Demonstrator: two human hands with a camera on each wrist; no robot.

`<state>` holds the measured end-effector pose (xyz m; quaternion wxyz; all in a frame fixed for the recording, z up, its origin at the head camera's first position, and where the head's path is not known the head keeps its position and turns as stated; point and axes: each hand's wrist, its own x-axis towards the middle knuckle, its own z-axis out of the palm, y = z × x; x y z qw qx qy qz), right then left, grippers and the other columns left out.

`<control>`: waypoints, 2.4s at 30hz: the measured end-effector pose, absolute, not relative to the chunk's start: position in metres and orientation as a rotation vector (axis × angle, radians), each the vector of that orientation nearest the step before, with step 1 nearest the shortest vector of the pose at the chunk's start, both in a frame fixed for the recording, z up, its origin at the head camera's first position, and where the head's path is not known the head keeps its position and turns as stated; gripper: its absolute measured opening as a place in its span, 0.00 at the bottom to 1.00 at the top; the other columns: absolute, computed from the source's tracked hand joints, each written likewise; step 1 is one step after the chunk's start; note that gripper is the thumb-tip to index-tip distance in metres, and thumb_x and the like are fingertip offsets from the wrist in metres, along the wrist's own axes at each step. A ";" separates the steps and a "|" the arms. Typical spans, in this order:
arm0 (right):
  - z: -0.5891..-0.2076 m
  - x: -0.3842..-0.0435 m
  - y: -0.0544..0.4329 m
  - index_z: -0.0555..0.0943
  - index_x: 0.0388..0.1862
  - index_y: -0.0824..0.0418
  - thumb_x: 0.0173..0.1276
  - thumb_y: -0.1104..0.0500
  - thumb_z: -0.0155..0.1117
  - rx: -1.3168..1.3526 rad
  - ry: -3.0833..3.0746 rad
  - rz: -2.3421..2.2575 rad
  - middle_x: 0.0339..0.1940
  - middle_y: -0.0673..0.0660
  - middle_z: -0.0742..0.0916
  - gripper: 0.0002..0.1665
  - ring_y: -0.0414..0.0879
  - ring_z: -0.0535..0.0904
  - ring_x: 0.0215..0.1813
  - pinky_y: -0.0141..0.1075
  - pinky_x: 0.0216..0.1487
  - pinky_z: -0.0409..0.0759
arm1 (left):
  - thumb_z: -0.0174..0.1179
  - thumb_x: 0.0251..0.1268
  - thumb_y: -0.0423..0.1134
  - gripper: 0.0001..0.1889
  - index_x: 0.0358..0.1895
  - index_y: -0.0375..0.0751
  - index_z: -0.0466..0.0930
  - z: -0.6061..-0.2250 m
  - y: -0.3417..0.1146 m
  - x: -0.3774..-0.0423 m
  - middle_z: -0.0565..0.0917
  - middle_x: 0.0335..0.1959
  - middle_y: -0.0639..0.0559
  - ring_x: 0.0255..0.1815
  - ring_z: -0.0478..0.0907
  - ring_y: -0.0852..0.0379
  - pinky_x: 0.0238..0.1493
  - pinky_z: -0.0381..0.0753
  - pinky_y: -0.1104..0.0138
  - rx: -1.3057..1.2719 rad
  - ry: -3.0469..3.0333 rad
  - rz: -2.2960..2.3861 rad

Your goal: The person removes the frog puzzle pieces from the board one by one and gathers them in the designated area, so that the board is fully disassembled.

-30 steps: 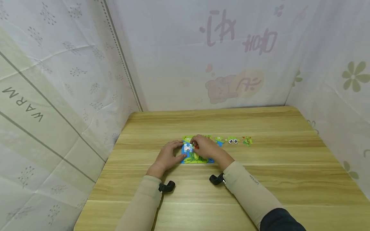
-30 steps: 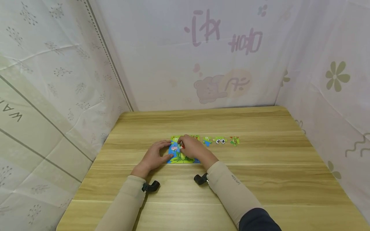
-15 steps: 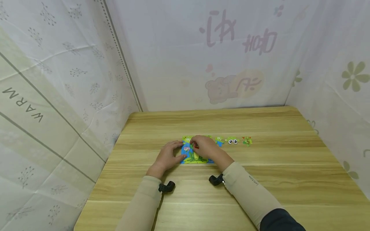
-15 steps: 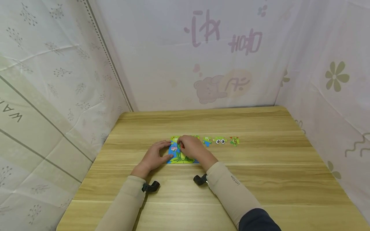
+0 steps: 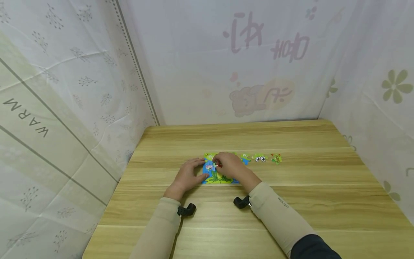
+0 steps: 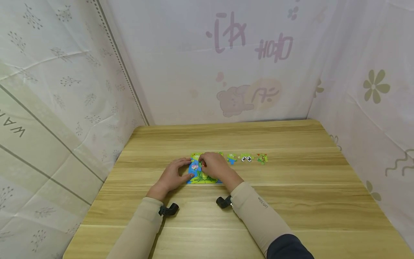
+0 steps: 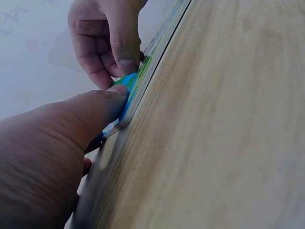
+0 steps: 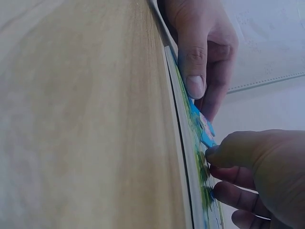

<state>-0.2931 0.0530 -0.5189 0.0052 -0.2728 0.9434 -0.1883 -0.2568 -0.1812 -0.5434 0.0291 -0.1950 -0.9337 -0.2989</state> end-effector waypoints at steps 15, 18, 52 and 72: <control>-0.522 -0.295 0.054 0.88 0.55 0.52 0.71 0.55 0.70 -0.798 2.955 -0.660 0.32 0.40 0.81 0.14 0.38 0.76 0.31 0.34 0.34 0.78 | 0.74 0.66 0.53 0.33 0.71 0.45 0.80 -0.544 -0.181 -0.257 0.77 0.73 0.54 0.77 0.68 0.48 0.78 0.66 0.49 -0.620 -2.855 -0.906; -0.522 -0.295 0.055 0.88 0.55 0.52 0.71 0.55 0.70 -0.793 2.953 -0.653 0.32 0.40 0.81 0.15 0.38 0.76 0.32 0.34 0.35 0.78 | 0.74 0.66 0.53 0.33 0.71 0.44 0.80 -0.544 -0.181 -0.257 0.77 0.73 0.54 0.77 0.67 0.48 0.78 0.65 0.50 -0.613 -2.864 -0.908; -0.512 -0.291 0.098 0.86 0.55 0.54 0.73 0.58 0.69 -0.778 2.823 -0.883 0.37 0.44 0.82 0.13 0.40 0.77 0.33 0.37 0.35 0.80 | 0.73 0.67 0.55 0.34 0.72 0.45 0.79 -0.546 -0.181 -0.259 0.75 0.74 0.52 0.78 0.67 0.48 0.78 0.65 0.51 -0.599 -2.878 -0.902; -0.513 -0.287 0.143 0.86 0.53 0.55 0.72 0.58 0.70 -0.676 2.836 -0.886 0.37 0.45 0.83 0.12 0.43 0.78 0.38 0.40 0.43 0.80 | 0.73 0.67 0.55 0.34 0.72 0.45 0.78 -0.546 -0.182 -0.258 0.75 0.75 0.52 0.78 0.66 0.47 0.79 0.64 0.50 -0.593 -2.885 -0.903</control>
